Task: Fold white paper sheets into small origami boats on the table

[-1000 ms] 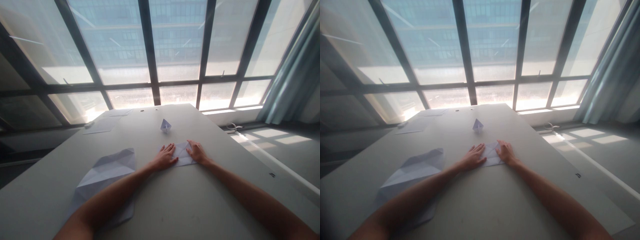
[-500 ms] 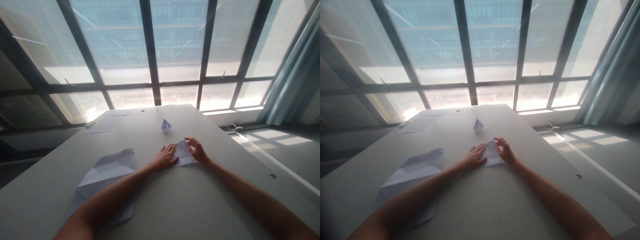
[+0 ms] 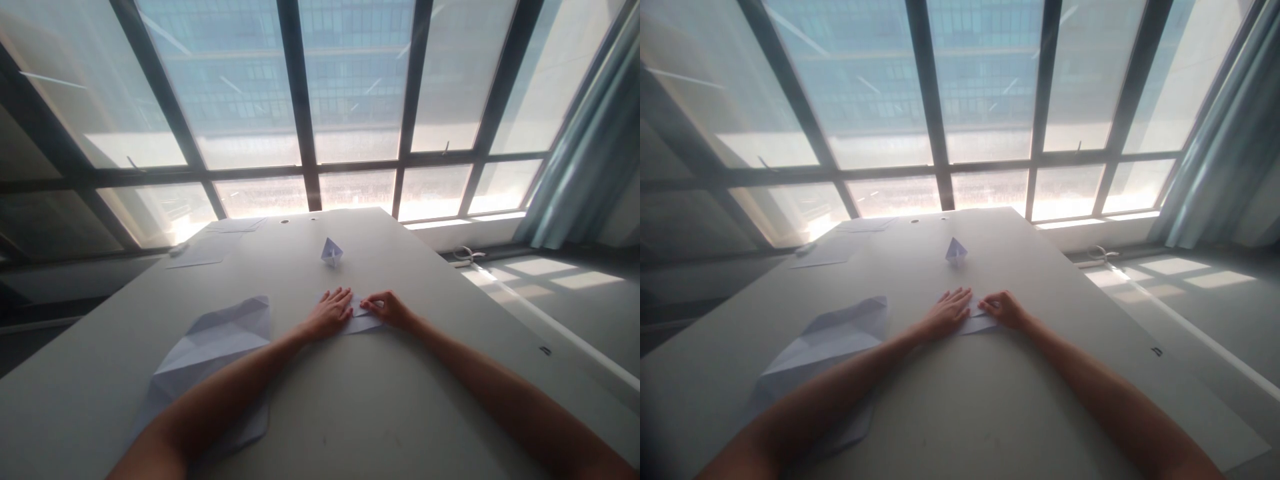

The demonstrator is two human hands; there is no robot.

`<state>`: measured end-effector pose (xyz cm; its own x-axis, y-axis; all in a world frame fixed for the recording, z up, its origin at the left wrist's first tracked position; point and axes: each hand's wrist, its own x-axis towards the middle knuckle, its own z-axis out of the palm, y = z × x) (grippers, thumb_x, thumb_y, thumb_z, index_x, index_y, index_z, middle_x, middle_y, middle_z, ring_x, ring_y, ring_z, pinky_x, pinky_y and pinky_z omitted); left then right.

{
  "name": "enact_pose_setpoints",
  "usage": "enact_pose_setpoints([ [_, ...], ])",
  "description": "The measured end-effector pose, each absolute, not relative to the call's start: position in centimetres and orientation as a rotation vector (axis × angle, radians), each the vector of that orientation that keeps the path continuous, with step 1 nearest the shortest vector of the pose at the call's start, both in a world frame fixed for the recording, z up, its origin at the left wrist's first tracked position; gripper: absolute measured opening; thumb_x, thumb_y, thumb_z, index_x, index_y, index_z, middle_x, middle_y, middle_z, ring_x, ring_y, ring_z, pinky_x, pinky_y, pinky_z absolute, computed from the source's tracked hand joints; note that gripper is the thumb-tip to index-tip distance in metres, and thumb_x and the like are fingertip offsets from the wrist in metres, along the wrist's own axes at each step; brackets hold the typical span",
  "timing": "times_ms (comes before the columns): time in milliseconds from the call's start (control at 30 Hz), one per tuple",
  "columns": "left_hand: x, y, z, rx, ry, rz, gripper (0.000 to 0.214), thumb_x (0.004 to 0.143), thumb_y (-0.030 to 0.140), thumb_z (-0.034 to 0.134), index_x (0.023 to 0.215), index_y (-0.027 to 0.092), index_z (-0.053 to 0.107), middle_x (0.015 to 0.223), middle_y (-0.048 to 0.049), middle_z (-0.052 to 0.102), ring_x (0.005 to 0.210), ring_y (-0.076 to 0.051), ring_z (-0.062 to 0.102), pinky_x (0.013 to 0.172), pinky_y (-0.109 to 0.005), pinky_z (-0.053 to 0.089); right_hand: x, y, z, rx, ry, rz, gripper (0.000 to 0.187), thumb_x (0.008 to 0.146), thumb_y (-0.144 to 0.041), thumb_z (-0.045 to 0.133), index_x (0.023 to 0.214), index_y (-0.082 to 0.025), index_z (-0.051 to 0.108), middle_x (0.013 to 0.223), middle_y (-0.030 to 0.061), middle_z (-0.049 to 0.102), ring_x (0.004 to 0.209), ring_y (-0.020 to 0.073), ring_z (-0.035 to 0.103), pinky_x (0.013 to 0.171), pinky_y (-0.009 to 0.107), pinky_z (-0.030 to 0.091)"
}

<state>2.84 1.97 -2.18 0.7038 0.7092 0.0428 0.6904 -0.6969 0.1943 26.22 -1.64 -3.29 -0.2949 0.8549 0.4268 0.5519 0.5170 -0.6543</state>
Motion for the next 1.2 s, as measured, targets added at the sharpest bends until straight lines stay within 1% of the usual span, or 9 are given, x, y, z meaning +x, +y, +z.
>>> enact_pose_setpoints([
  [100,2.8,1.8,-1.8,2.751,1.122,0.177,0.062,0.101,0.056,0.027,0.154,0.024,0.031,0.162,-0.0058,0.025,0.151,-0.024,0.016,0.122,-0.048,0.014,26.5,-1.0,-3.8,-1.171,-1.988,0.394,0.027,0.091,-0.032,0.058,0.106,-0.020,0.076,0.112,0.0091,0.074,0.108,0.0256,0.068,0.101,0.039,0.048],
  [233,2.7,1.5,-1.5,2.768,1.093,0.188,0.061,0.100,0.060,0.029,0.153,0.030,0.035,0.163,-0.0039,0.025,0.151,-0.026,0.018,0.121,-0.050,0.014,26.5,-0.7,-4.0,-1.354,-2.116,0.248,0.043,0.089,-0.036,0.062,0.128,-0.019,0.065,0.139,0.0137,0.058,0.134,0.0265,0.049,0.114,0.044,0.034],
  [333,2.7,1.5,-1.4,2.766,1.093,0.185,0.058,0.100,0.059,0.032,0.152,0.033,0.037,0.162,-0.0031,0.025,0.150,-0.027,0.018,0.121,-0.051,0.014,26.4,-0.9,-3.9,-1.537,-2.172,0.201,0.048,0.092,-0.038,0.057,0.137,-0.022,0.058,0.150,0.0145,0.047,0.143,0.0287,0.036,0.118,0.052,0.024],
  [433,2.7,1.5,-1.4,2.764,1.102,0.181,0.056,0.100,0.057,0.034,0.151,0.035,0.038,0.162,-0.0029,0.026,0.150,-0.028,0.019,0.121,-0.051,0.014,26.4,-0.9,-4.0,-1.698,-2.130,0.196,0.045,0.096,-0.030,0.048,0.140,-0.021,0.055,0.154,0.0147,0.041,0.146,0.0294,0.030,0.118,0.056,0.019],
  [600,2.7,1.5,-1.5,2.765,1.098,0.188,0.056,0.100,0.057,0.033,0.151,0.035,0.039,0.162,-0.0027,0.026,0.150,-0.027,0.019,0.121,-0.051,0.014,26.8,-0.6,-4.9,-1.778,-2.004,0.149,0.047,0.096,-0.019,0.039,0.139,-0.020,0.055,0.151,0.0154,0.045,0.143,0.0291,0.035,0.117,0.054,0.023],
  [800,2.8,1.5,-1.5,2.752,1.119,0.181,0.057,0.100,0.058,0.034,0.152,0.034,0.037,0.162,-0.0014,0.026,0.151,-0.026,0.017,0.121,-0.050,0.014,26.9,-0.7,-4.5,-1.733,-1.940,0.145,0.045,0.093,-0.020,0.045,0.135,-0.019,0.059,0.146,0.0146,0.052,0.139,0.0280,0.043,0.116,0.052,0.028],
  [933,2.8,1.5,-1.5,2.766,1.106,0.188,0.057,0.100,0.059,0.032,0.152,0.035,0.037,0.163,-0.0012,0.025,0.151,-0.026,0.017,0.121,-0.050,0.014,26.6,-1.2,-3.4,-1.448,-2.016,0.143,0.044,0.089,-0.016,0.049,0.131,-0.017,0.063,0.143,0.0120,0.056,0.137,0.0230,0.046,0.116,0.044,0.034],
  [1033,2.8,1.5,-1.6,2.770,1.100,0.203,0.059,0.100,0.060,0.032,0.153,0.034,0.035,0.162,-0.0017,0.025,0.150,-0.027,0.018,0.121,-0.050,0.014,26.1,-2.0,-2.9,-1.170,-2.152,0.265,0.046,0.087,-0.012,0.049,0.128,-0.020,0.066,0.137,0.0082,0.061,0.133,0.0203,0.051,0.114,0.039,0.038],
  [1200,2.9,1.4,-1.8,2.748,1.129,0.237,0.066,0.099,0.062,0.029,0.155,0.027,0.029,0.161,-0.0036,0.028,0.150,-0.025,0.019,0.122,-0.047,0.015,24.9,-2.9,-2.2,-0.988,-2.330,0.404,0.045,0.087,-0.014,0.051,0.127,-0.024,0.067,0.143,0.0039,0.054,0.138,0.0217,0.045,0.117,0.042,0.033],
])
